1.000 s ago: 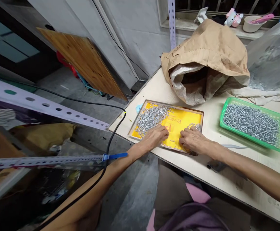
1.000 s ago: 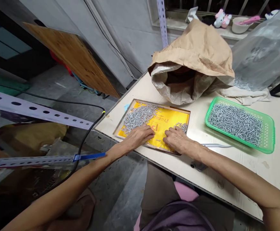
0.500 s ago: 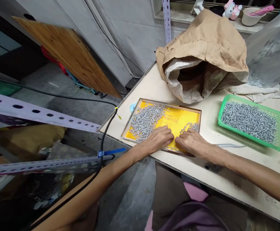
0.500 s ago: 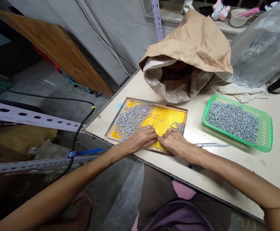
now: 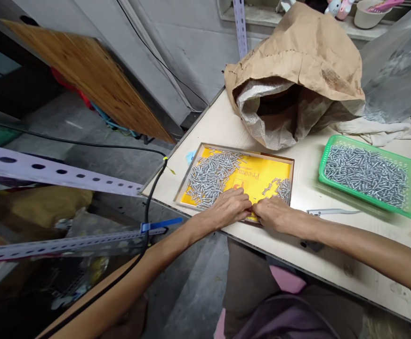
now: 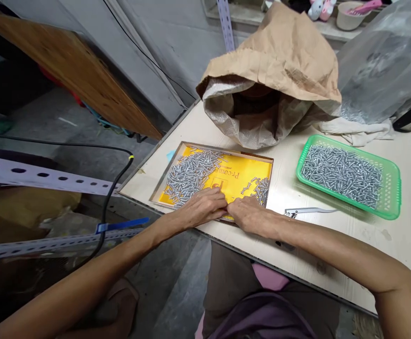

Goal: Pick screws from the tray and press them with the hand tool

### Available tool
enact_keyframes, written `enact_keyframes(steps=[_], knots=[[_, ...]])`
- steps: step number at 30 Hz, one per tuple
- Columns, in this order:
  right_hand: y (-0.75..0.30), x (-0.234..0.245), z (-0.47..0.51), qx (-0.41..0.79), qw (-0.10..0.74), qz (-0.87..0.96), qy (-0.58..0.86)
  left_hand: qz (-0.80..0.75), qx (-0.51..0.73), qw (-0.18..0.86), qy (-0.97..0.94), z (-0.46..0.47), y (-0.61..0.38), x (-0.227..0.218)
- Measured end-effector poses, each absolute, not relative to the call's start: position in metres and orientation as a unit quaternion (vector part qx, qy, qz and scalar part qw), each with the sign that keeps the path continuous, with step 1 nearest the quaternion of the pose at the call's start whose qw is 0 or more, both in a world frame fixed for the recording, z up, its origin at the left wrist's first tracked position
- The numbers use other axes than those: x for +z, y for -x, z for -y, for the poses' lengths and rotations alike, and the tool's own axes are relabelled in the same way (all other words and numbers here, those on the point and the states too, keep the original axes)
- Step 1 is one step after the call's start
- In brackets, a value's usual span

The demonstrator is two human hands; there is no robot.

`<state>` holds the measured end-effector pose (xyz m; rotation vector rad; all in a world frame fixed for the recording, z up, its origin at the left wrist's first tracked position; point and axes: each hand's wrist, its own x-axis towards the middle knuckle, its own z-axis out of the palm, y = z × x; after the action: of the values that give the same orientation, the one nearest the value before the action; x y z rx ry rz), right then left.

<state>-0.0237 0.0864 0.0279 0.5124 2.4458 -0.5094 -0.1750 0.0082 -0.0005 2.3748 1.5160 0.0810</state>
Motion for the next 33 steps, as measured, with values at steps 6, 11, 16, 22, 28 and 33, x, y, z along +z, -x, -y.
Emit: enact_keyframes(steps=[6,11,16,22,28,33], knots=[[0.023,0.035,-0.096,-0.241,0.244,-0.915,-0.213,-0.537,0.036,0.178,-0.824,-0.005,0.179,-0.002],[0.019,0.039,-0.112,-0.324,0.116,-0.925,-0.163,-0.536,0.047,0.205,-0.817,-0.002,0.185,0.0],[0.009,0.035,-0.114,-0.276,0.21,-0.938,0.024,-0.519,0.034,0.243,-0.819,0.001,0.194,0.002],[0.005,0.021,-0.109,-0.153,0.199,-0.965,0.08,-0.519,0.009,0.218,-0.826,-0.003,0.192,0.003],[0.008,0.012,-0.109,-0.147,0.149,-0.976,0.062,-0.55,0.053,0.198,-0.81,-0.005,0.195,-0.005],[0.019,0.012,-0.118,-0.186,0.076,-0.978,-0.058,-0.629,0.149,0.124,-0.753,-0.008,0.197,-0.005]])
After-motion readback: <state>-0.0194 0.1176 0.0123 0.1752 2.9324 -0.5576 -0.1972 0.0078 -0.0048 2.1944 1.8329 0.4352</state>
